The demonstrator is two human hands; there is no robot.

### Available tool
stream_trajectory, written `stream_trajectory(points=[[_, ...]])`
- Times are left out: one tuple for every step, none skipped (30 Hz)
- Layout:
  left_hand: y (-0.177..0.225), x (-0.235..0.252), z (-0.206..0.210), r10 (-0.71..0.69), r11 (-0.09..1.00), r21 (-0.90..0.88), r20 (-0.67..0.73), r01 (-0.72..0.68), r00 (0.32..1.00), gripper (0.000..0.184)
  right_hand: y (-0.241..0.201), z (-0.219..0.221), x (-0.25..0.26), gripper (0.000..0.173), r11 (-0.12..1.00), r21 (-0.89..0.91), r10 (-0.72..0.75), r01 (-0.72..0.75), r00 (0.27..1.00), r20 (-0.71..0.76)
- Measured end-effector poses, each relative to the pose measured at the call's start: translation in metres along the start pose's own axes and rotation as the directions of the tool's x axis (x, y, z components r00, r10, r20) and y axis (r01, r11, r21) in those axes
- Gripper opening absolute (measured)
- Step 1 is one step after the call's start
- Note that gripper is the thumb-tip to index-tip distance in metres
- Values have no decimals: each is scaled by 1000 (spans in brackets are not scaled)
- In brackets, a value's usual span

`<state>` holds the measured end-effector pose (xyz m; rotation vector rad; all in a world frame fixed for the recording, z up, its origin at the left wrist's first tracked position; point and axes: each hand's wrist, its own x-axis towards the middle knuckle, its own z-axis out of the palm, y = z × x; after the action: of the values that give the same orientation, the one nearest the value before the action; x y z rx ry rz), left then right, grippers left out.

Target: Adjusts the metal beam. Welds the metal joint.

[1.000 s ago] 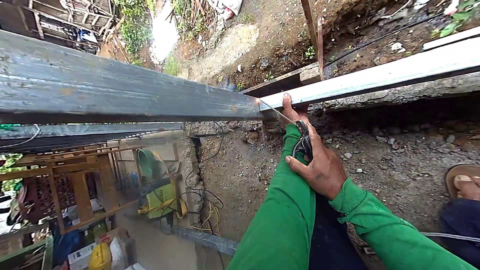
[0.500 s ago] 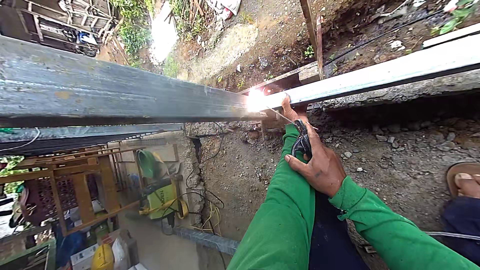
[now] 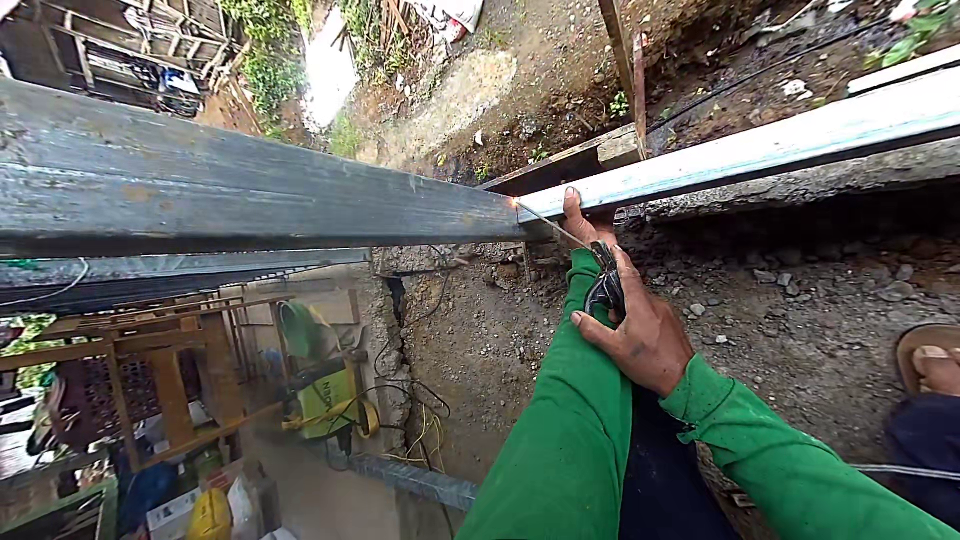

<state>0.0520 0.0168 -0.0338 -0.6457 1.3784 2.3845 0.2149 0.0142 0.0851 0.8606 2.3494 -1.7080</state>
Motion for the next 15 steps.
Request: stream_trajectory(points=[[0,0,0,3,1000,1,3,-3,1000,46,0,0,0,104,1000,-3,-1,1,1000,0],[-1,0,0,6,1000,2,4,-6,1000,46,0,-1,0,104,1000,-7,2,-2,1000,4],[-1,0,0,9,1000,4,2,-9,1000,45,-1,-1,0,104,1000,-12,7,-7,1000,14],[-2,0,1,16,1000,8,-4,-16,1000,45,-1,-2,1,104,1000,-15,12,-11,1000,24],[-2,-1,2,17,1000,13,-12,-17,1000,44,-2,-2,1,104,1000,-16,14,-14,1000,28],[-2,-2,3,11,1000,19,-15,-10,1000,43,-1,-1,2,104,1000,-12,11,-11,1000,27],[-2,-3,3,8,1000,23,-14,-8,1000,43,-1,-1,2,104,1000,-7,7,-7,1000,24],[-2,-3,4,9,1000,25,-16,-8,1000,42,0,-1,2,104,1000,-7,5,-5,1000,23],[-2,-2,3,7,1000,31,-3,-7,1000,43,0,-1,2,103,1000,-8,5,-5,1000,22],[-4,0,1,12,999,39,-1,-12,1000,42,0,-1,2,103,1000,-8,7,-6,1000,22],[-7,4,-2,25,998,49,-7,-25,1000,42,0,-1,2,103,1000,0,10,-10,1000,20],[-10,6,-3,37,997,64,-9,-36,999,42,0,-1,1,103,1000,18,12,-12,1000,9],[-8,5,-2,42,997,70,1,-42,999,43,0,0,0,103,999,34,6,-6,1000,-15],[-6,3,0,43,997,69,0,-43,999,44,1,1,-1,104,999,45,-3,5,999,-36],[-4,0,2,34,997,73,1,-34,999,45,2,2,-2,104,999,48,-12,15,999,-50]])
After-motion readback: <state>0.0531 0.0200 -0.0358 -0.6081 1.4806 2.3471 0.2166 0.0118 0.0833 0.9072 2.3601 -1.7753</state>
